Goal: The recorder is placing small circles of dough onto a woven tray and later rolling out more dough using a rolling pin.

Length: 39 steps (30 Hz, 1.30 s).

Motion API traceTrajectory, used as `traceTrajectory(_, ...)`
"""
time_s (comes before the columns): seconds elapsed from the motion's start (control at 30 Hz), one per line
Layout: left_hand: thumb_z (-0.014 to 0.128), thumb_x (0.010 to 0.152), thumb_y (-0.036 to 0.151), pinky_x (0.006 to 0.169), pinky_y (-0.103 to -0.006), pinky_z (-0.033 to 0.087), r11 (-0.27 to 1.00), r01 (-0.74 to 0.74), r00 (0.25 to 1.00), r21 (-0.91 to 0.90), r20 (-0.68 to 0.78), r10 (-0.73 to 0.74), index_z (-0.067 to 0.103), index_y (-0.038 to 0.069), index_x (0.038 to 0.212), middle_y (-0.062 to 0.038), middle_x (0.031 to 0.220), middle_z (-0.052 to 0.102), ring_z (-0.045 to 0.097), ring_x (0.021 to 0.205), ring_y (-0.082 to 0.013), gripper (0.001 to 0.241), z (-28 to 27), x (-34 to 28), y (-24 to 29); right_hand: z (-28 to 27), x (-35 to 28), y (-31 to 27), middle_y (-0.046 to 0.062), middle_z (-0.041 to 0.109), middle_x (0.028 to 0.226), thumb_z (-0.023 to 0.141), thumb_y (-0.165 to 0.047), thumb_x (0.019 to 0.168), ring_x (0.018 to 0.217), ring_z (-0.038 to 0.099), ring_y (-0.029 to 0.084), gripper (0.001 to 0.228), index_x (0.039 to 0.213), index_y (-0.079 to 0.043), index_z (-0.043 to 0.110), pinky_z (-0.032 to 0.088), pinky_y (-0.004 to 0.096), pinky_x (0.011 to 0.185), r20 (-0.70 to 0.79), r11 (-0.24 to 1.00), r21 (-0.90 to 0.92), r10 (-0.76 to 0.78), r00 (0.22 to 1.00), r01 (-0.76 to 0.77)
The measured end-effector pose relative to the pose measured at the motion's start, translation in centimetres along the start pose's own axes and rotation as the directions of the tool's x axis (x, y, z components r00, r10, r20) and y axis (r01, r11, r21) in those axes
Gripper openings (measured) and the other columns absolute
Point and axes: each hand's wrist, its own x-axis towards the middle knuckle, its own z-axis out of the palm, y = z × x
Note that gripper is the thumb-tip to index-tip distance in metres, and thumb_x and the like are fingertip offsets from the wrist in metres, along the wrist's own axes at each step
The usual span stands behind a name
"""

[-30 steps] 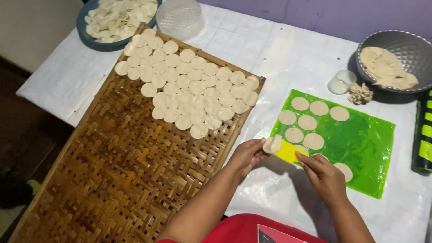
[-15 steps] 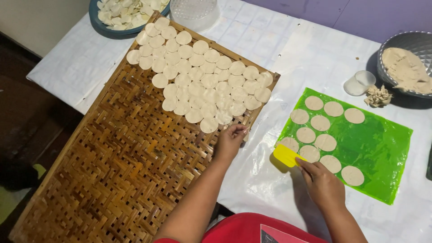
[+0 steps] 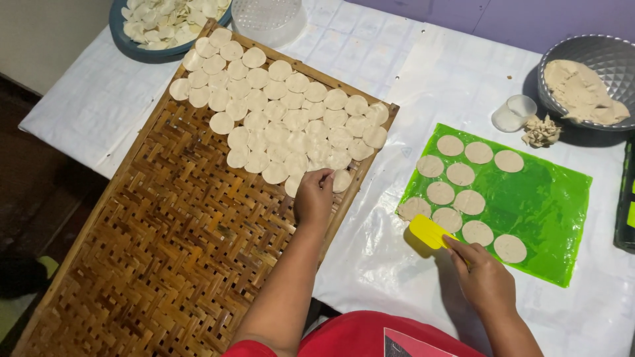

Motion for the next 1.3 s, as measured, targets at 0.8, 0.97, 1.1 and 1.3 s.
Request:
traceTrajectory(0.8,0.067,0.095,0.018,0.088,-0.0364,0.058,0.972,-0.233,0.947,0.013,0.228,0.224,0.068,0.009,0.13,-0.013,0.129,0.062,0.069,0.103,-0.0226,0.035,1.7,-5.6,4.2,-1.3,15.3,13.9,0.008,0.075,0.11,0.064,-0.027,0.1,0.099,0.073,0.029,0.025,0.115,-0.038,0.08,0.057,0.044,0.074,-0.255,0.849,-0.345,0.326,0.91,-0.401)
traceTrajectory(0.97,0.066,0.096,0.018,0.092,-0.0365,0.058,0.971,-0.237,0.94,-0.019,0.246,0.235,0.069,0.009,0.129,-0.013,0.132,0.061,0.069,0.111,-0.026,0.035,1.8,-5.6,4.3,-2.2,15.2,13.5,0.006,0.074,0.113,0.065,-0.031,0.098,0.1,0.072,0.028,0.024,0.116,-0.038,0.079,0.056,0.043,0.075,-0.232,0.864,-0.314,0.333,0.914,-0.394)
traceTrajectory(1.1,0.064,0.097,0.016,0.092,-0.0355,0.059,0.975,-0.215,0.932,-0.063,0.284,0.224,0.068,0.008,0.13,-0.015,0.137,0.056,0.066,0.115,-0.0267,0.034,2.1,-6.1,4.5,-2.1,14.9,13.1,0.005,0.075,0.112,0.069,-0.037,0.097,0.1,0.071,0.031,0.023,0.118,-0.037,0.079,0.054,0.044,0.081,-0.233,0.895,-0.073,0.415,0.88,-0.441)
traceTrajectory(1.3,0.065,0.095,0.015,0.087,-0.0327,0.06,0.983,-0.127,0.929,-0.135,0.33,0.166,0.07,0.009,0.127,-0.012,0.133,0.06,0.068,0.108,-0.0222,0.033,3.3,-6.5,5.0,0.6,14.3,16.1,0.003,0.074,0.108,0.07,-0.036,0.098,0.097,0.069,0.028,0.023,0.12,-0.035,0.078,0.053,0.041,0.081,-0.376,0.949,0.226,0.294,0.879,-0.221)
